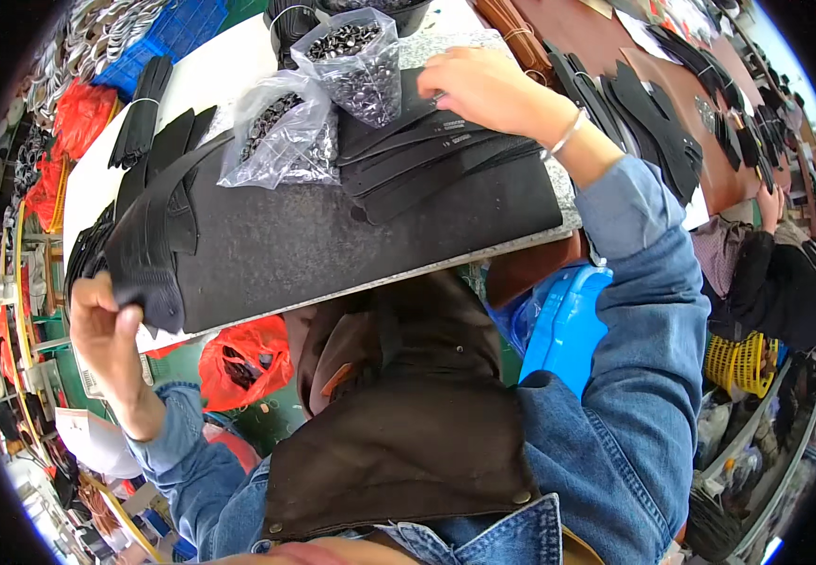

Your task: Manually attaching small fasteners to fabric components at an assembly station.

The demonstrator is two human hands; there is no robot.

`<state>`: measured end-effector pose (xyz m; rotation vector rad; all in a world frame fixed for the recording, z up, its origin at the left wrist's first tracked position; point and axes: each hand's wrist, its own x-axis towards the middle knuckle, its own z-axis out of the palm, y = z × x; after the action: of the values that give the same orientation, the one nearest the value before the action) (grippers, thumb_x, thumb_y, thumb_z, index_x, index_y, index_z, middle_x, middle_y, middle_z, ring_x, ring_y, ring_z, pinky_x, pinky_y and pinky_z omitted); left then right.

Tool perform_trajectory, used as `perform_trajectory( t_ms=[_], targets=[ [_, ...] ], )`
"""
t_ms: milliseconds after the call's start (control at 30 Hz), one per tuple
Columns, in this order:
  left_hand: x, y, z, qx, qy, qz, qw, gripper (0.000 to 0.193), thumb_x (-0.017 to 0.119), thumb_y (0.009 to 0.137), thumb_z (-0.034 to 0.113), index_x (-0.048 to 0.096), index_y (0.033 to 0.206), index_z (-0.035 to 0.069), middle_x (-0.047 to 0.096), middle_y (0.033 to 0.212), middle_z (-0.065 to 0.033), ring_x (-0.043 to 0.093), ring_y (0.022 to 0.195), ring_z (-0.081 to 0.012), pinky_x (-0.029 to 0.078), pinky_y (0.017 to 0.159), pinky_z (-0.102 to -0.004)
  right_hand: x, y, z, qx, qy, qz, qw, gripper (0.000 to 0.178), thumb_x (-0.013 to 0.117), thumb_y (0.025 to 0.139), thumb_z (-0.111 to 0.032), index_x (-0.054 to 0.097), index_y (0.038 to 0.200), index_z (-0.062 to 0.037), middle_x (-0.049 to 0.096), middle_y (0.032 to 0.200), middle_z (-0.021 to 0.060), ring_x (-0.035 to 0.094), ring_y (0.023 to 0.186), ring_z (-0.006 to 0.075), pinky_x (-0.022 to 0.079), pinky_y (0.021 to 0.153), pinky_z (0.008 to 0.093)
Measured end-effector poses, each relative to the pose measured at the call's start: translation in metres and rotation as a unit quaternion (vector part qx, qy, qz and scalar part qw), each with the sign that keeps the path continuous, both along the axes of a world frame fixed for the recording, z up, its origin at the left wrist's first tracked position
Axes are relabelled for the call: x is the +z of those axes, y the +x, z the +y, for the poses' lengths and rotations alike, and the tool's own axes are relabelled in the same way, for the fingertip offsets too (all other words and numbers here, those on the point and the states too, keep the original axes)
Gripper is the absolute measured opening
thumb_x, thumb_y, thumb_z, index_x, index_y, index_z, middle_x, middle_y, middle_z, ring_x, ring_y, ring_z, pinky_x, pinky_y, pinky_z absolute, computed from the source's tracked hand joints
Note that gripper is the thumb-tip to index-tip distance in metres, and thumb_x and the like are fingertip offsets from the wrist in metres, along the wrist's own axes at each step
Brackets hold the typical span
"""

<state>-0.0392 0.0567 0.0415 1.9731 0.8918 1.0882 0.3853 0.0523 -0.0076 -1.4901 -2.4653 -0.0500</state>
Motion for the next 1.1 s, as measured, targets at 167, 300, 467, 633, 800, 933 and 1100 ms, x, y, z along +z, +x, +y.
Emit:
perform_trajectory(
  t_ms=[167, 300, 467, 633, 800, 933, 1100],
  targets=[
    [-0.041, 0.001, -0.011, -0.081, -0.149, -0.031, 0.985, 0.031, 0.074, 0.072, 0.011, 0.044, 0.079, 0.006, 0.040, 0.075, 0.0014, 0.038, 0.069, -0.0080, 0.033, 0.064, -0.0212, -0.017, -0.007, 0.017, 0.049, -0.023, -0.080, 0.995, 0.016, 0.059, 0.071, -0.004, 0.059, 0.087, -0.0058, 0.059, 0.087, 0.0065, 0.055, 0.087, 0.0248, 0.040, 0.083, 0.0359],
    [-0.077, 0.000, -0.018, -0.008, -0.298, 0.017, 0.954, 0.024, 0.066, 0.074, -0.004, 0.044, 0.079, 0.006, 0.042, 0.070, 0.0030, 0.038, 0.059, -0.0036, 0.033, 0.054, -0.0191, -0.009, -0.008, 0.015, 0.021, 0.126, -0.061, 0.990, 0.018, 0.056, 0.069, -0.004, 0.061, 0.086, -0.0066, 0.062, 0.086, 0.0063, 0.059, 0.085, 0.0266, 0.044, 0.075, 0.0357],
    [-0.090, 0.005, -0.047, 0.218, -0.024, 0.251, 0.943, 0.023, 0.071, 0.069, 0.000, 0.052, 0.083, 0.001, 0.052, 0.072, -0.0069, 0.044, 0.050, -0.0130, 0.038, 0.050, -0.0289, 0.025, -0.063, -0.010, 0.073, 0.027, 0.172, 0.982, 0.021, 0.049, 0.077, -0.001, 0.059, 0.096, 0.0001, 0.061, 0.091, 0.0125, 0.058, 0.088, 0.0319, 0.046, 0.078, 0.0381],
    [-0.103, -0.007, -0.053, 0.180, 0.124, 0.233, 0.948, 0.020, 0.066, 0.072, 0.004, 0.055, 0.089, 0.001, 0.058, 0.090, -0.0115, 0.055, 0.083, -0.0298, 0.043, 0.072, -0.0372, 0.002, -0.158, 0.001, 0.205, -0.121, 0.208, 0.949, 0.019, 0.053, 0.072, -0.002, 0.059, 0.091, 0.0012, 0.061, 0.084, 0.0173, 0.058, 0.087, 0.0345, 0.046, 0.073, 0.0419],
    [-0.108, -0.008, -0.067, 0.100, 0.268, 0.239, 0.928, 0.033, 0.065, 0.069, 0.006, 0.058, 0.101, 0.002, 0.058, 0.104, -0.0106, 0.053, 0.095, -0.0309, 0.041, 0.080, -0.0413, -0.003, -0.203, 0.024, 0.255, -0.084, 0.119, 0.956, 0.016, 0.054, 0.069, -0.001, 0.060, 0.084, -0.0005, 0.061, 0.079, 0.0163, 0.060, 0.079, 0.0330, 0.047, 0.066, 0.0420],
    [-0.129, -0.015, -0.066, 0.106, 0.287, 0.271, 0.913, 0.048, 0.063, 0.056, 0.001, 0.059, 0.105, 0.001, 0.057, 0.106, -0.0099, 0.053, 0.095, -0.0274, 0.040, 0.078, -0.0401, 0.022, -0.176, 0.051, 0.136, 0.159, 0.008, 0.978, 0.012, 0.058, 0.076, -0.011, 0.058, 0.087, -0.0053, 0.059, 0.079, 0.0113, 0.059, 0.079, 0.0282, 0.046, 0.070, 0.0395],
    [-0.127, -0.012, -0.065, 0.103, 0.326, 0.229, 0.912, 0.041, 0.064, 0.056, 0.000, 0.064, 0.096, 0.006, 0.057, 0.095, -0.0060, 0.053, 0.085, -0.0237, 0.041, 0.072, -0.0363, 0.053, -0.104, 0.073, -0.123, 0.117, -0.181, 0.969, 0.010, 0.058, 0.073, -0.015, 0.061, 0.072, -0.0066, 0.060, 0.067, 0.0127, 0.059, 0.069, 0.0321, 0.045, 0.063, 0.0417]
  ],
)
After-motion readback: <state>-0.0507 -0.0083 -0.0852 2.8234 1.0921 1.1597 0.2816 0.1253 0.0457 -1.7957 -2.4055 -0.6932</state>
